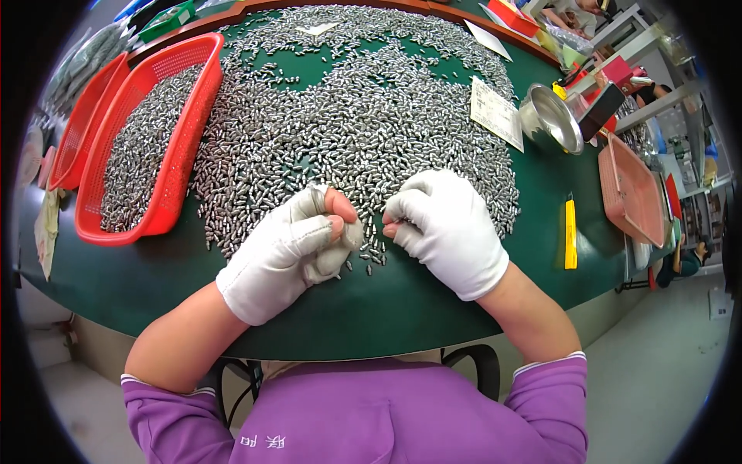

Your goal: Inspecting and sorting small metal components on an industrial workbench.

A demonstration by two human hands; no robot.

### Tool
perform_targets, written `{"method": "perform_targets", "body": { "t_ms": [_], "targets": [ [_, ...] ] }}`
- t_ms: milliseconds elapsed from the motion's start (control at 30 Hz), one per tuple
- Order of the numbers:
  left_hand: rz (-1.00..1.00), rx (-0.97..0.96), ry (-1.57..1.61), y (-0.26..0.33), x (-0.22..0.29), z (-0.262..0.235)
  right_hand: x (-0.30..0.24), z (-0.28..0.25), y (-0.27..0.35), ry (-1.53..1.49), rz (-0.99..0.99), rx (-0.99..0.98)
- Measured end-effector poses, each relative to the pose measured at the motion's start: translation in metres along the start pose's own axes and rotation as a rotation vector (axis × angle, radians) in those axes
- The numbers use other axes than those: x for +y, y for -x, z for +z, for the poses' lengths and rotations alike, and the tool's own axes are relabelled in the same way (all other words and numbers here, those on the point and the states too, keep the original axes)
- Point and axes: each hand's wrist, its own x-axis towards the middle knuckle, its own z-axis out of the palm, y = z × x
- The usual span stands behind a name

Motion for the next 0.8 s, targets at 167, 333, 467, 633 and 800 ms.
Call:
{"method": "perform_targets", "body": {
  "t_ms": [167,333,467,633,800],
  "targets": [
    [-0.037,0.049,-0.051,0.002,0.004,0.005,0.001,-0.009,-0.007,-0.190,-0.069,0.228],
    [-0.026,0.074,-0.033,0.000,0.002,0.001,0.003,-0.001,-0.004,-0.028,-0.148,-0.038],
    [-0.048,0.011,0.040,0.003,0.004,-0.004,0.005,-0.007,-0.006,-0.022,-0.070,0.106],
    [-0.041,0.020,0.028,0.002,0.003,-0.003,0.009,-0.015,-0.007,-0.026,-0.040,0.117],
    [-0.035,0.008,0.040,0.002,0.002,-0.005,0.000,-0.011,-0.006,0.003,-0.082,0.014]
  ]
}}
